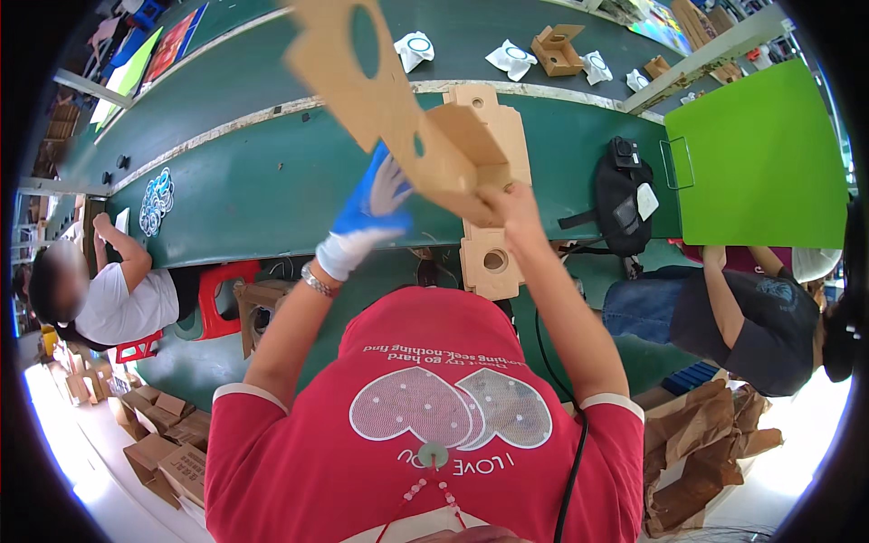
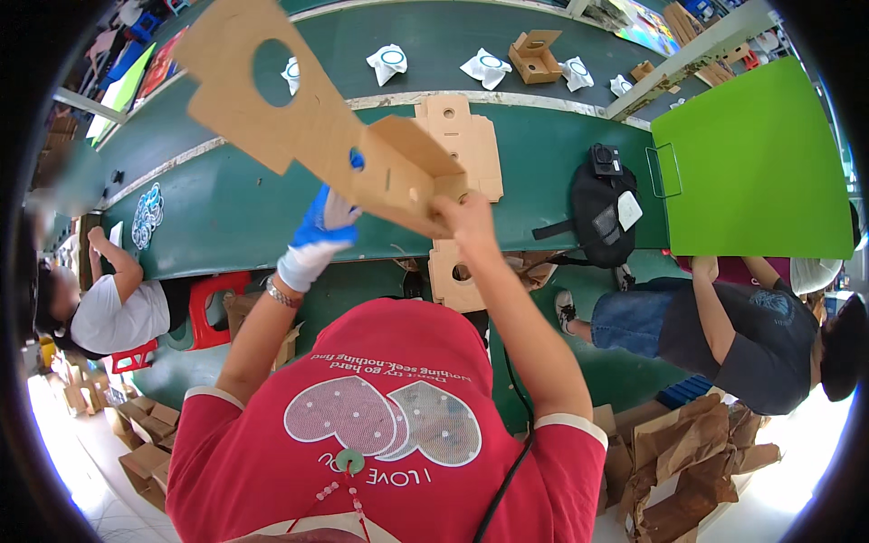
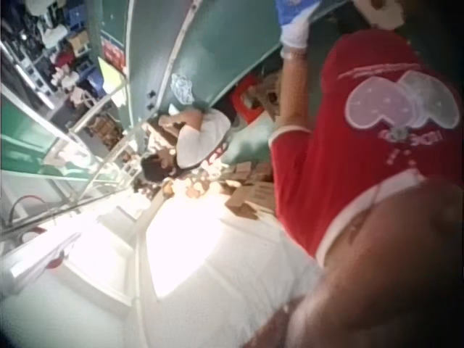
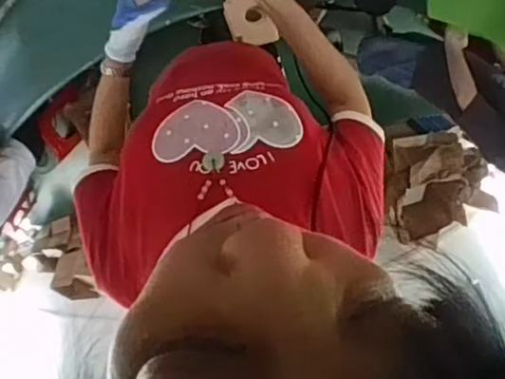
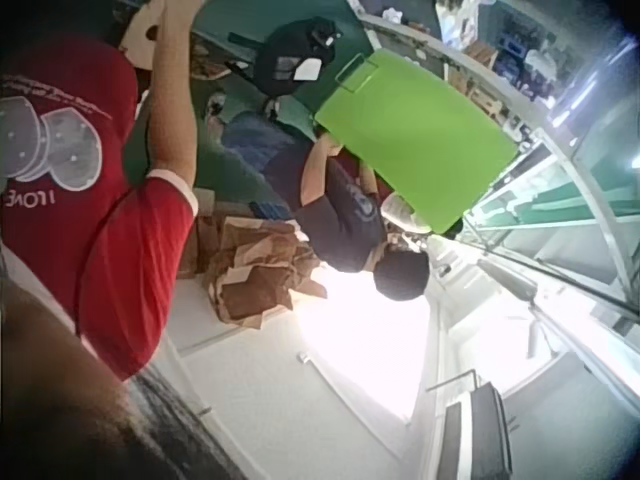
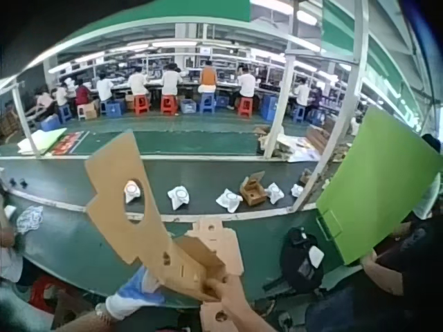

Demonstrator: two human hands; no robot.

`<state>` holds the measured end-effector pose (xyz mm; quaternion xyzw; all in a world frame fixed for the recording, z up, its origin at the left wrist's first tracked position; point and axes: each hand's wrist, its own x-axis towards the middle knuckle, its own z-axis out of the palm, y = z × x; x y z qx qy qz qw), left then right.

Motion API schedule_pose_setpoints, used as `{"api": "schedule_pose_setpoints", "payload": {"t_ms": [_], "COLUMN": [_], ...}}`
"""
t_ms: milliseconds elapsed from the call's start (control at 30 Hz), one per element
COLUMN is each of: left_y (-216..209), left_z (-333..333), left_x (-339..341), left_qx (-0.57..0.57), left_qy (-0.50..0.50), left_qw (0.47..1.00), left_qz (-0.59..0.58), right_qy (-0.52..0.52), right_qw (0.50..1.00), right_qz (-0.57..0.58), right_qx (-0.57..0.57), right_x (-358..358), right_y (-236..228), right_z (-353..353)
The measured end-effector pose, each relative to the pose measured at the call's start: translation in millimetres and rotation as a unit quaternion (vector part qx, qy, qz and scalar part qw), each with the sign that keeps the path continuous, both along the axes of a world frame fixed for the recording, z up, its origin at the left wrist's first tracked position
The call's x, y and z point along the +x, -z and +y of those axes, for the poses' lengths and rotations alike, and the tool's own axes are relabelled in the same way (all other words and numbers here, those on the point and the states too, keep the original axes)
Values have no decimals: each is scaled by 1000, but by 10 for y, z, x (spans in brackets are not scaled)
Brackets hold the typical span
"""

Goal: Fold and assemble complex cardboard packaging components on a production line.

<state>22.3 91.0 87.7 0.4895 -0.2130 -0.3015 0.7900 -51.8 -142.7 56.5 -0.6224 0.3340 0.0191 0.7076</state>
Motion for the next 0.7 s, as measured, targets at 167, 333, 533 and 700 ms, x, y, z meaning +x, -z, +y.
{"api": "schedule_pose_setpoints", "payload": {"t_ms": [167, 333, 533, 700], "left_y": [-179, -31, 246, 197], "left_z": [-239, -286, -453, -306], "left_x": [-251, -201, -188, -186], "left_qx": [1, -154, -145, -206], "left_qy": [-82, -134, -108, 8], "left_qw": [988, 950, 945, 914], "left_qz": [-129, 235, 272, 350], "right_qy": [-84, -27, -90, -88], "right_qw": [996, 979, 976, 971], "right_qz": [-28, -203, -158, -205], "right_qx": [23, 7, -122, 83], "right_x": [-232, -413, -453, -565], "right_y": [-388, -551, -480, -405], "right_z": [566, 528, 534, 286]}}
